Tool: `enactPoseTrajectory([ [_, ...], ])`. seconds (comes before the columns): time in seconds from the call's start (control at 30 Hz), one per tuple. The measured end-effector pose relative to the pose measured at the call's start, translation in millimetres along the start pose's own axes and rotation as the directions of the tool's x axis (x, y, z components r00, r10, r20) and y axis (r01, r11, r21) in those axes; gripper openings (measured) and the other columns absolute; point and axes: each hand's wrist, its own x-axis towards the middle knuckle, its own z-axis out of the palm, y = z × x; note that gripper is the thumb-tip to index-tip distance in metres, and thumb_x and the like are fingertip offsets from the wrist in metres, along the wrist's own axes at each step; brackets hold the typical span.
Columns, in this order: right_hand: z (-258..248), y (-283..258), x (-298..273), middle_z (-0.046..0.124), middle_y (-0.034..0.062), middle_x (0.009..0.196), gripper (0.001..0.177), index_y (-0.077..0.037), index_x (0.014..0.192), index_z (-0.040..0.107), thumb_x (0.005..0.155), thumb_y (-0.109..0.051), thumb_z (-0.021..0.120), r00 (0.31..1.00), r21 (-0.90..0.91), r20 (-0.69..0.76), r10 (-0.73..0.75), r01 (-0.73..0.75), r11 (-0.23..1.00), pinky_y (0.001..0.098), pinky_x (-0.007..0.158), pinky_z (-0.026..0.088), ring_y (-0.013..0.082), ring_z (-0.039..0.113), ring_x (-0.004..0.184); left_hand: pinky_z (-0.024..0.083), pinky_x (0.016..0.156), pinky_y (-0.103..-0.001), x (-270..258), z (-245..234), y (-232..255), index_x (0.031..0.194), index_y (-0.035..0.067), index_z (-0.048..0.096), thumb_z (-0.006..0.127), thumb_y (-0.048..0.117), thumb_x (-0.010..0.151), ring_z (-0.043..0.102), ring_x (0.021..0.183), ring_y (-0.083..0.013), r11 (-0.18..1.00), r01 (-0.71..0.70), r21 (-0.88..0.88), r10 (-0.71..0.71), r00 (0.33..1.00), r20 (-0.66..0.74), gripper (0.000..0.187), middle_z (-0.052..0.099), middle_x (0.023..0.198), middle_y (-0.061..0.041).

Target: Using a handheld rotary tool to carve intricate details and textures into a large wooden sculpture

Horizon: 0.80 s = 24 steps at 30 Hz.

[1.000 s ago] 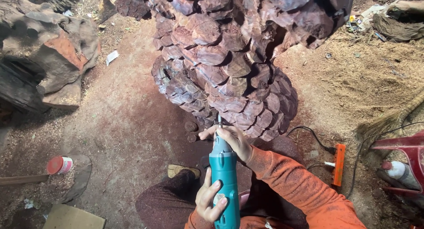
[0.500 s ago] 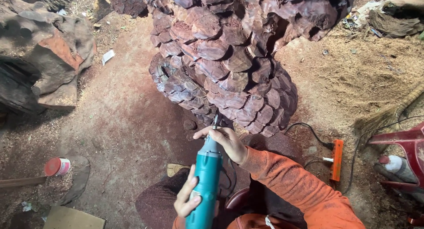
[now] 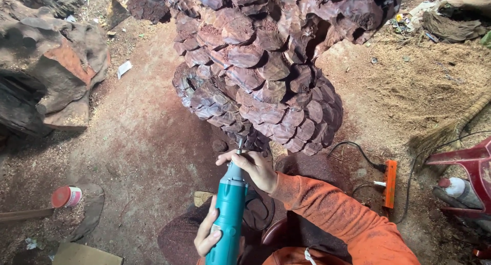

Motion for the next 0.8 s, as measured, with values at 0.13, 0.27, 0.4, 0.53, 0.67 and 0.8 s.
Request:
enactPoseTrajectory([
  [0.13, -13.2, 3.0, -10.6, 0.076, 0.0082, 0.118, 0.051, -0.009, 0.108, 0.075, 0.105, -0.044, 0.038, 1.0, -0.044, -0.026, 0.014, -0.015, 0.999, 0.0302, 0.096, 0.047, 0.0185, 0.068, 0.109, 0.045, 0.12, -0.069, -45.4, -18.8, -39.1, 0.131, 0.011, 0.059, 0.067, 0.022, 0.103, 0.044, 0.144, -0.0586, 0.99, 0.025, -0.142, 0.006, 0.977, 0.215, 0.031, 0.05, 0.149, -0.026],
  [0.27, -22.7, 5.5, -13.9, 0.075, 0.0049, 0.102, 0.056, -0.01, 0.107, 0.076, 0.104, -0.05, 0.038, 0.998, -0.073, -0.052, 0.047, -0.05, 0.996, 0.0264, 0.076, 0.046, 0.0123, 0.06, 0.079, 0.046, 0.116, -0.072, -80.5, -19.7, -81.3, 0.135, 0.013, 0.06, 0.07, 0.006, 0.098, 0.041, 0.141, -0.0638, 0.981, -0.151, -0.123, 0.185, 0.925, 0.331, 0.039, 0.045, 0.155, -0.024],
  [0.4, -24.6, 13.5, -11.7, 0.077, 0.0073, 0.109, 0.057, -0.008, 0.107, 0.077, 0.103, -0.051, 0.04, 0.994, -0.007, -0.074, 0.085, -0.085, 0.996, 0.0266, 0.081, 0.048, 0.0124, 0.063, 0.086, 0.052, 0.112, -0.069, -68.0, -14.3, -74.6, 0.139, 0.017, 0.055, 0.089, 0.011, 0.086, 0.047, 0.138, -0.0624, 0.984, -0.175, -0.033, 0.176, 0.925, 0.337, 0.063, 0.046, 0.153, -0.022],
  [0.53, -25.0, 9.8, -9.9, 0.077, 0.0092, 0.111, 0.06, -0.007, 0.108, 0.076, 0.104, -0.052, 0.038, 0.995, -0.007, -0.057, 0.079, -0.08, 0.997, 0.0292, 0.089, 0.05, 0.0166, 0.069, 0.098, 0.051, 0.113, -0.07, -60.3, -12.0, -72.0, 0.14, 0.017, 0.054, 0.089, 0.013, 0.087, 0.045, 0.139, -0.0627, 0.986, -0.156, -0.058, 0.166, 0.919, 0.356, 0.063, 0.045, 0.154, -0.022],
  [0.67, -25.3, 9.0, -11.3, 0.077, 0.014, 0.109, 0.055, -0.002, 0.106, 0.075, 0.105, -0.045, 0.041, 0.997, 0.121, -0.069, 0.031, -0.023, 0.992, 0.0339, 0.093, 0.057, 0.0235, 0.073, 0.102, 0.045, 0.117, -0.073, -46.8, -1.7, -63.2, 0.133, 0.011, 0.059, 0.067, 0.007, 0.101, 0.042, 0.14, -0.0636, 0.98, -0.12, -0.16, 0.165, 0.937, 0.308, 0.033, 0.047, 0.152, -0.026],
  [0.8, -26.8, 0.2, -14.6, 0.078, 0.0111, 0.109, 0.058, -0.005, 0.104, 0.075, 0.104, -0.05, 0.038, 0.996, 0.09, -0.09, -0.005, 0.013, 0.996, 0.0264, 0.068, 0.054, 0.0135, 0.067, 0.072, 0.041, 0.12, -0.069, -58.7, 1.5, -76.9, 0.137, 0.007, 0.059, 0.068, 0.004, 0.101, 0.038, 0.143, -0.0613, 0.965, -0.189, -0.182, 0.245, 0.896, 0.37, 0.038, 0.049, 0.153, -0.02],
])
